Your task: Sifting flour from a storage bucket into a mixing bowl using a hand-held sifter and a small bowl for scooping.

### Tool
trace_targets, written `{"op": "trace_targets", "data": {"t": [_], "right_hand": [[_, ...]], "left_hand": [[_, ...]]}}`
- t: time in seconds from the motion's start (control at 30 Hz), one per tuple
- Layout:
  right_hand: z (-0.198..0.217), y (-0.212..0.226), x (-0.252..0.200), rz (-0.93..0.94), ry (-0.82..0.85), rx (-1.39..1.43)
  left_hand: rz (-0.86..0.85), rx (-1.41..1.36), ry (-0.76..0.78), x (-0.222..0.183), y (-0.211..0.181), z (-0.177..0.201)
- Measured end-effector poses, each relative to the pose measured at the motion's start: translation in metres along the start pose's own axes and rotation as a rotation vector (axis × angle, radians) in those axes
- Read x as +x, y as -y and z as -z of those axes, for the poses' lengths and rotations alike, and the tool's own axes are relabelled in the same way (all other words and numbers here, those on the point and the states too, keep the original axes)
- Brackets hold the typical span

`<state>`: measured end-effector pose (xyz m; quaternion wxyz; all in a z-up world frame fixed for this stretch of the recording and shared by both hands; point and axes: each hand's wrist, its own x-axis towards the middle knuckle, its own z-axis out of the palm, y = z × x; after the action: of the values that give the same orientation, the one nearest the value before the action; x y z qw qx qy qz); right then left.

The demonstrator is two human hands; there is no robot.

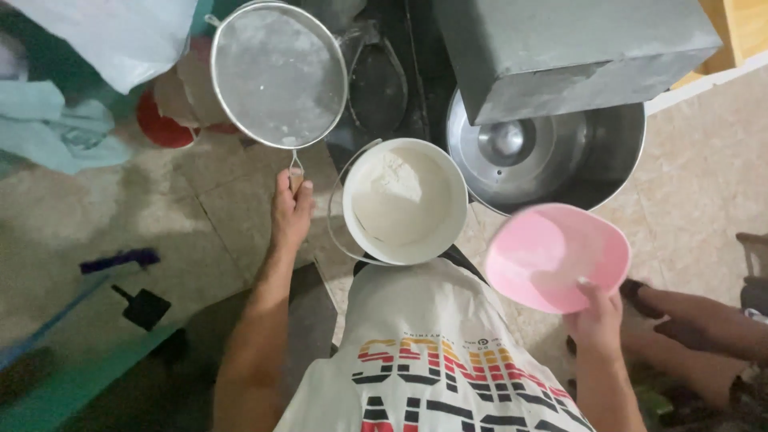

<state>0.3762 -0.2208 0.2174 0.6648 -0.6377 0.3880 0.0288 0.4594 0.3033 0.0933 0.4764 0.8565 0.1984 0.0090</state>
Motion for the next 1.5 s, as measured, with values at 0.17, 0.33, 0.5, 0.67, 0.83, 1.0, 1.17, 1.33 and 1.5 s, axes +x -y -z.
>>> {"op": "trace_targets", "data": {"t": [0.17,0.33,0.5,0.67,0.83,1.0,1.17,1.33,1.5], "right_hand": [[-0.103,0.069,0.021,0.874,0.604,-0.564],[-0.194,0.072,0.025,1.536,0.633,-0.878],[-0.242,0.054,0.032,2.072,0.568,-1.058],[-0.260,0.048,0.006,2.308,0.561,-1.150],[-0.256,0.027,-0.003,1.854,0.558,-1.498],[-0.252,-0.010,-0.008,1.214,0.430,-1.841],[-0.283,-0.012,-0.021,0.474,0.438,-1.428],[-0.298,-0.021,-0.006,0.361,0.504,-1.075],[-0.308,-0.016,0.006,0.250,0.477,-1.014]], "left_hand": [[0.191,-0.201,-0.129,-0.089,-0.038,0.002],[0.211,-0.167,-0.343,-0.132,-0.044,-0.035],[0.129,-0.208,-0.467,-0.132,-0.059,-0.045],[-0.095,-0.260,-0.433,-0.105,-0.071,-0.029],[-0.067,-0.340,-0.305,-0.095,-0.079,-0.021],[-0.028,-0.354,-0.187,-0.089,-0.067,-0.032],[-0.035,-0.329,-0.139,-0.085,-0.062,-0.034],[-0.069,-0.310,-0.147,-0.087,-0.069,-0.031],[-0.095,-0.279,-0.140,-0.088,-0.066,-0.032]]}}
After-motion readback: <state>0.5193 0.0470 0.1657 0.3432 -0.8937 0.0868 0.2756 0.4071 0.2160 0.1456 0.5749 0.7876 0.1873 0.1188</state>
